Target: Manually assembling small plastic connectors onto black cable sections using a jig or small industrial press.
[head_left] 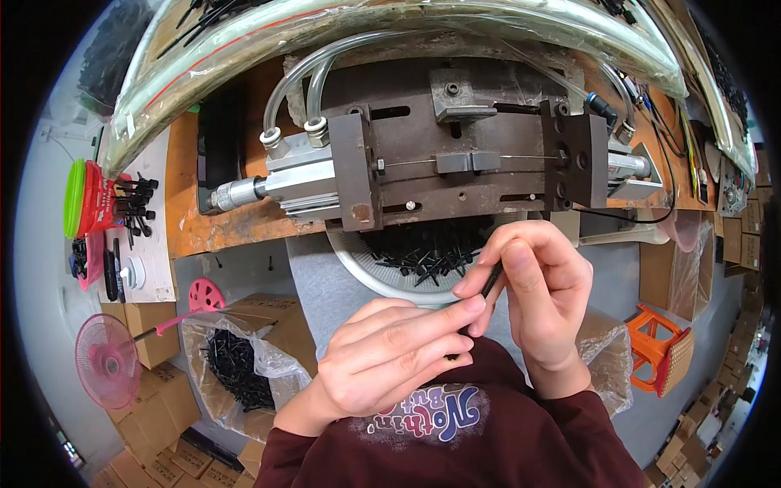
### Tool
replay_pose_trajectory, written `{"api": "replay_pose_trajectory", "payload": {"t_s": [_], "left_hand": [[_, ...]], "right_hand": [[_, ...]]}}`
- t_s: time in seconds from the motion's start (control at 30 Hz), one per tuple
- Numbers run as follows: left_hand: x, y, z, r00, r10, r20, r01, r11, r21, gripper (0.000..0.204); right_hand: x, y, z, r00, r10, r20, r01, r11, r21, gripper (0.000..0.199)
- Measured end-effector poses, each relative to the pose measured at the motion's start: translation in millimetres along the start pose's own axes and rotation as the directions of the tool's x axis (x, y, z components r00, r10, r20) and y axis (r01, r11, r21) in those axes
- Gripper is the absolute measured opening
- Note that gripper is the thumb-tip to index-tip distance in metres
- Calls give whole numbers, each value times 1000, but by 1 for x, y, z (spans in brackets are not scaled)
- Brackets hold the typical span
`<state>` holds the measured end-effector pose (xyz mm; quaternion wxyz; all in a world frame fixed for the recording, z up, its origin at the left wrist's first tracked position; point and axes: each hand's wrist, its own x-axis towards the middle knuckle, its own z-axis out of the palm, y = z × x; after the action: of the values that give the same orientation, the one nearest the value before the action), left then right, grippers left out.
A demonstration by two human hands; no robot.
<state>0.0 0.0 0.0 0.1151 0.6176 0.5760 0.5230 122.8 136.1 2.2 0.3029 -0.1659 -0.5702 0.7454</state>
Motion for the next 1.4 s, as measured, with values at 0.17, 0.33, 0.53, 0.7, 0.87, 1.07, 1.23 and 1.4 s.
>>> {"api": "replay_pose_trajectory", "payload": {"t_s": [0.17, 0.33, 0.53, 0.7, 0.87, 1.07, 1.23, 1.4], "left_hand": [[0, -3, 1, 1000, 17, -3, -17, 1000, -8, 33], [1, -4, 3, 1000, 8, 6, -8, 1000, -12, 33], [0, -4, 4, 1000, -4, 5, 4, 1000, -12, 31], [-1, -4, 4, 1000, -13, 7, 13, 1000, -7, 31], [2, -7, 2, 1000, 6, -9, -6, 1000, -9, 29], [2, -5, 2, 999, 16, -44, -14, 999, 44, 30], [10, -3, 9, 997, -6, -71, 18, 986, 169, 29], [33, -23, 21, 992, 65, -109, -5, 879, 477, 28]], "right_hand": [[-1, 3, -2, 1000, -3, -6, 3, 999, 53, 18], [-2, 4, -3, 1000, 4, -26, -3, 999, 36, 18], [-3, 5, -4, 1000, 4, -27, -3, 999, 33, 18], [-4, 7, -5, 1000, 17, -23, -15, 997, 73, 18], [-1, 2, -6, 981, 192, 35, -195, 950, 244, 17], [-3, 18, -16, 973, 162, 162, -206, 929, 306, 10], [-7, 16, -22, 994, 99, 41, -101, 993, 67, 11], [-16, 6, -22, 983, 49, -177, -81, 980, -181, 13]]}}
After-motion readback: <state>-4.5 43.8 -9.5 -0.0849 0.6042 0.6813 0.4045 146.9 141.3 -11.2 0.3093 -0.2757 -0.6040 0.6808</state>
